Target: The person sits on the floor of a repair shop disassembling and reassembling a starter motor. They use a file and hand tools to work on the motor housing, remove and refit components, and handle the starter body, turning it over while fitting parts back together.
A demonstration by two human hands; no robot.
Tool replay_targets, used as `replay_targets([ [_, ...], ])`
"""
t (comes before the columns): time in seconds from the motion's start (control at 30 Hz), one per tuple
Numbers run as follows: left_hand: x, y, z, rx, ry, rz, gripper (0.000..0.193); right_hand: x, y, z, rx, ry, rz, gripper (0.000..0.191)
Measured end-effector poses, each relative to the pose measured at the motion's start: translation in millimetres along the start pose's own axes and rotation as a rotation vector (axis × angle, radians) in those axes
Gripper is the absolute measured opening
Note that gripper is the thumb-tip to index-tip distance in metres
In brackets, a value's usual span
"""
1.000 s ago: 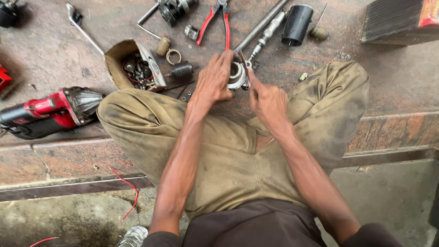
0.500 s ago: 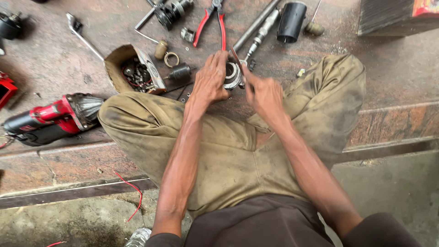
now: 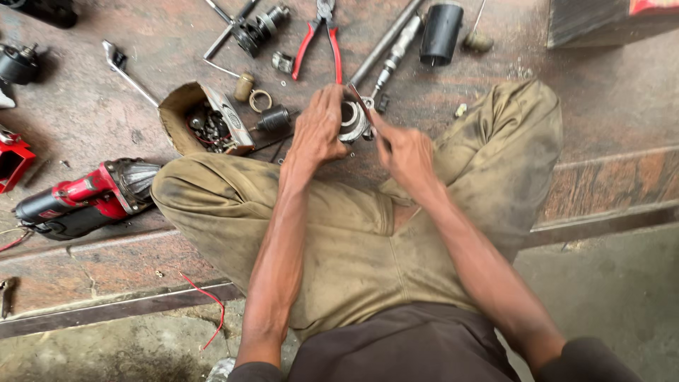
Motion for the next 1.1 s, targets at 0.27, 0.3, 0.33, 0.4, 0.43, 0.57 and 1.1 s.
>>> replay_targets([
  [0.27, 2, -1, 0, 0.020, 0.050, 0.006, 0.093, -3, 2, 0, -0.013, -0.013, 0.013, 0.043],
  [0.3, 1, -1, 1, 0.011, 0.017, -0.012, 0.091, -3, 2, 0, -0.004, -0.010, 0.020, 0.046],
  [0.33, -1, -1, 0, 0.010, -0.015, -0.028, 0.089, -4, 3, -1, 0.008, -0.008, 0.019, 0.048],
  [0.4, -2, 0, -2, 0.029, -0.020, -0.028, 0.089, -5, 3, -2, 0.010, -0.010, 0.010, 0.047],
  [0.43, -2, 0, -3, 0.031, 0.002, -0.015, 0.090, -5, 3, -1, -0.008, -0.011, 0.018, 0.044],
  [0.57, 0, -1, -2, 0.046, 0.026, 0.015, 0.090, -3, 4, -2, 0.001, 0.058, 0.070, 0.050],
  [1.1, -2, 4, 0, 0.006, 0.041, -0.081, 0.087, -3, 7, -4, -0.021, 0.034, 0.061, 0.048],
])
Point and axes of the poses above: each hand's wrist, its own y-axis away from the middle knuckle, its own z-axis out of the back of the hand, x = y × z, the point moved 7 cm from there along -y, towards the middle knuckle, and after that the axes turned 13 degrees about y, right-handed, at the moved point
